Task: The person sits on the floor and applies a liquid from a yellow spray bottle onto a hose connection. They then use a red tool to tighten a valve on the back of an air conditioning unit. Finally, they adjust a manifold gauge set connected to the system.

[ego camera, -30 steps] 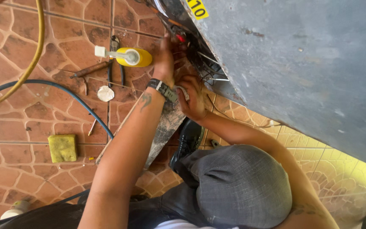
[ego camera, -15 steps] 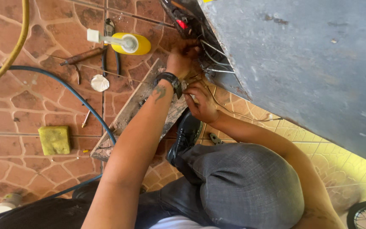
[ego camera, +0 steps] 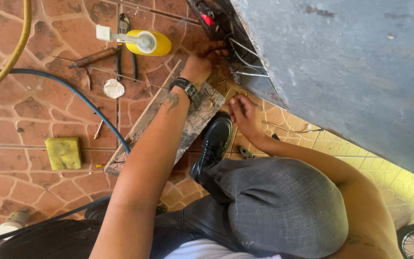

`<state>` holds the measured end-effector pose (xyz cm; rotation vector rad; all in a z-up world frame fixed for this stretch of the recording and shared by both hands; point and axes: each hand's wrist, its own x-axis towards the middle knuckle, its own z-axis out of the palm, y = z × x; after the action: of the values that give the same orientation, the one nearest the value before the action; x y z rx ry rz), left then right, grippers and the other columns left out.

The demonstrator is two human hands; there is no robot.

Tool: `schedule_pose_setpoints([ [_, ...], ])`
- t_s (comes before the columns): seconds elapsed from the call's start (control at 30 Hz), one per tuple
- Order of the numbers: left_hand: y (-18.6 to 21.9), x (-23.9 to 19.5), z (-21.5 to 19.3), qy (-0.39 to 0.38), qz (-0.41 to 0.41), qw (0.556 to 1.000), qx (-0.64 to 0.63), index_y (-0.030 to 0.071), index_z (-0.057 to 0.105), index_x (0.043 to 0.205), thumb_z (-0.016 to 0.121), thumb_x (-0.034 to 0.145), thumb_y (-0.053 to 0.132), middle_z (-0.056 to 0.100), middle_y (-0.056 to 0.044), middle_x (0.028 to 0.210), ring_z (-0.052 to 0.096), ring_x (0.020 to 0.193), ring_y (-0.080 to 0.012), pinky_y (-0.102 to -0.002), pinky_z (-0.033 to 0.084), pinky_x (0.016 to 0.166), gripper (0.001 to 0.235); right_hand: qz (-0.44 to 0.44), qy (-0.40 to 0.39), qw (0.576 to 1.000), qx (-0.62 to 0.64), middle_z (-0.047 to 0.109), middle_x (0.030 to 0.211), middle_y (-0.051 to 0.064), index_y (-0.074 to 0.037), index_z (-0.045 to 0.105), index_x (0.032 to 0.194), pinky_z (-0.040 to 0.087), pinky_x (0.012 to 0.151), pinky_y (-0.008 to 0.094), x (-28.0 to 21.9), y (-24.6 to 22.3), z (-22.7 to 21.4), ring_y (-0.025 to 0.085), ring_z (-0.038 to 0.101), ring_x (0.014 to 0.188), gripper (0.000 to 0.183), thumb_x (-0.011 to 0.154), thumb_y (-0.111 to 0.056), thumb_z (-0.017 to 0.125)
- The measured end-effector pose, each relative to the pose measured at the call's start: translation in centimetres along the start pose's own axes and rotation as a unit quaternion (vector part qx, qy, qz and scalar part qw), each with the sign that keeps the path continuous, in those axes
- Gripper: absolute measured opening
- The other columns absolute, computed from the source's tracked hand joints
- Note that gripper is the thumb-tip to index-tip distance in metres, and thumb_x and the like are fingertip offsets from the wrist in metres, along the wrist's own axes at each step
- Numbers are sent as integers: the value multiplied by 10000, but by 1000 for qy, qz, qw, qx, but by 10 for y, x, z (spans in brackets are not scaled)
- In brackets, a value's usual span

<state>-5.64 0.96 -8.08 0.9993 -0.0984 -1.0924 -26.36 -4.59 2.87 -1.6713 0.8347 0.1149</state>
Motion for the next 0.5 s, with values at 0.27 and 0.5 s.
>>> schedule_pose_setpoints([
  [0.27,19,-27,-17,-66,109,926,355,-22,597,1331,530,1043,90,735,-157,1221,694,1101,-294,-390,525,927,316,-61,38,981,180,692,1014,101,3,569,1370,531,613,254,28,14,9,145,687,798,317,1095,-147,519],
  [0.5,41,-86,-22,-148,180,813,534,65,666,1246,507,1060,217,703,-228,1161,683,1004,-398,-439,544,842,288,25,13,970,241,685,1022,136,24,578,1311,546,626,290,21,0,4,193,696,819,286,1038,-45,527],
])
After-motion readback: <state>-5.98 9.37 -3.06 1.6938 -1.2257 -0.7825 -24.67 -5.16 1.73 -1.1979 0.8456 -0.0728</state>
